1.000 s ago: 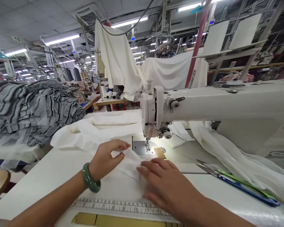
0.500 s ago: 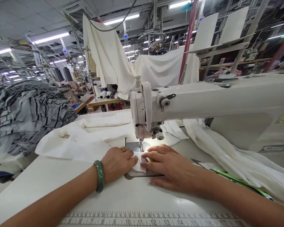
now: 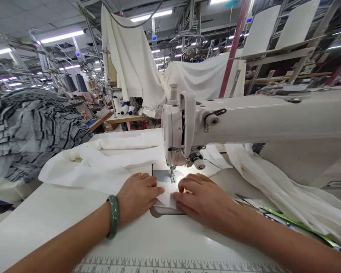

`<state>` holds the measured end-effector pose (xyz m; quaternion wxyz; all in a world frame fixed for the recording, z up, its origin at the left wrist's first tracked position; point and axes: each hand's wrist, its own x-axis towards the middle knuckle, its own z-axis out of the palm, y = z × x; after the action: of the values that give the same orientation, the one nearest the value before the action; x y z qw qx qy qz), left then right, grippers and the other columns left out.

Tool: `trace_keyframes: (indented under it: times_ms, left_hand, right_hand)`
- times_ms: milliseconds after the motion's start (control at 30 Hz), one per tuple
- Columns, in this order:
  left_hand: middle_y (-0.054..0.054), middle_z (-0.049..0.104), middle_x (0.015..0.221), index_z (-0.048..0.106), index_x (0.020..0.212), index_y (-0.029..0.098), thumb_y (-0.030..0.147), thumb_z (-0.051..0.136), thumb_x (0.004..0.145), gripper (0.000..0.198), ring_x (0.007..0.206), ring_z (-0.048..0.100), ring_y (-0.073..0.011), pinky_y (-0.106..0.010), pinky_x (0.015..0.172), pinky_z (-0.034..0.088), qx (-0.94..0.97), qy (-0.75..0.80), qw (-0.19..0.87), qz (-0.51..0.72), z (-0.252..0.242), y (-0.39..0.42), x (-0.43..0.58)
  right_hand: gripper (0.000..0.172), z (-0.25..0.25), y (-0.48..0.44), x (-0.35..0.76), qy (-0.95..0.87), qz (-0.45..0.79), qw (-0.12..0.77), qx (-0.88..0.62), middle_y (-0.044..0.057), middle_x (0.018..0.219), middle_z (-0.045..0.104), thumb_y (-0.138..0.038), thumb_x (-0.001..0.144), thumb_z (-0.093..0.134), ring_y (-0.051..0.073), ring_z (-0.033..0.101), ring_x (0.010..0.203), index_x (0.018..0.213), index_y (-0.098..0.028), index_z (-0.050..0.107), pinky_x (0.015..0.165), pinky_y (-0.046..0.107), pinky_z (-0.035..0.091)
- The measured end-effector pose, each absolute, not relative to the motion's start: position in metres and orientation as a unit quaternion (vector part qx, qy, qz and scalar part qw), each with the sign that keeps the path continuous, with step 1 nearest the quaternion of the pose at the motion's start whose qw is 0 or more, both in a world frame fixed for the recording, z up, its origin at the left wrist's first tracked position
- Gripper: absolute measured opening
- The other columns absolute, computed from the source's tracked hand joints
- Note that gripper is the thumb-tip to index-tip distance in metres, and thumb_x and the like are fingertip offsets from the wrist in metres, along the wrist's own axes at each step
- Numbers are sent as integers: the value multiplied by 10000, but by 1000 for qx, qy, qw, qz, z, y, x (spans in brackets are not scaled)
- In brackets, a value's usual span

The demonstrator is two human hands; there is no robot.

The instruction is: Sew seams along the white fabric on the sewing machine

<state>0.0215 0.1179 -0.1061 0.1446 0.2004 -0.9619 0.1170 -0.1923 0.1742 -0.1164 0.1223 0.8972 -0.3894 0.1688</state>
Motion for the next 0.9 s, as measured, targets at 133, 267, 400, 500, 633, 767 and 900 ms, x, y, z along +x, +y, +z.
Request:
trace_keyframes:
  times_ms: [133,267,400,500,633,767,900]
  left_hand:
    - [-16,652,819,603,1003,193,126,480,812,237,715,595,-163,-325,676,451,213,-945,208,136,-101,113,24]
    - [-47,652,904,579,1027,169,111,431,842,244,829,586,-166,-344,784,418,165,-918,305,193,-100,115,18]
    - [-32,659,837,580,941,140,84,445,810,196,781,586,-148,-322,815,411,87,-954,234,164,-107,123,7]
    - [-26,653,868,565,951,146,68,481,758,224,796,577,-146,-315,826,407,111,-963,207,130,-111,124,7]
    - [-28,644,906,547,977,150,160,559,760,217,823,570,-154,-337,878,370,117,-961,199,150,-113,120,8]
    - [-41,653,883,555,941,128,163,502,826,132,827,567,-159,-337,873,357,49,-948,240,201,-115,113,6]
    - [-34,668,866,560,922,137,104,440,842,148,816,575,-152,-348,898,335,4,-942,249,226,-116,105,3]
  right_hand:
    - [310,-117,179,-195,-402,156,31,902,79,892,580,-423,854,524,241,488,827,1094,-242,600,770,429,406]
    - [342,-119,178,-195,-405,157,15,901,84,897,562,-463,837,532,237,463,812,1093,-246,601,770,431,398]
    - [267,-118,179,-197,-406,156,32,900,80,872,548,-452,832,542,228,452,800,836,-205,645,756,401,400]
    - [263,-118,180,-198,-404,152,43,901,82,882,545,-450,838,533,232,452,808,846,-208,637,747,396,399]
    - [278,-119,180,-200,-398,156,46,903,87,894,546,-460,845,514,237,457,825,872,-214,640,756,399,394]
    - [267,-119,179,-200,-398,150,43,904,89,897,553,-455,831,541,241,465,830,879,-212,639,761,403,401]
    - [261,-118,179,-199,-397,139,37,906,91,892,552,-444,839,533,243,465,830,900,-213,638,760,407,409]
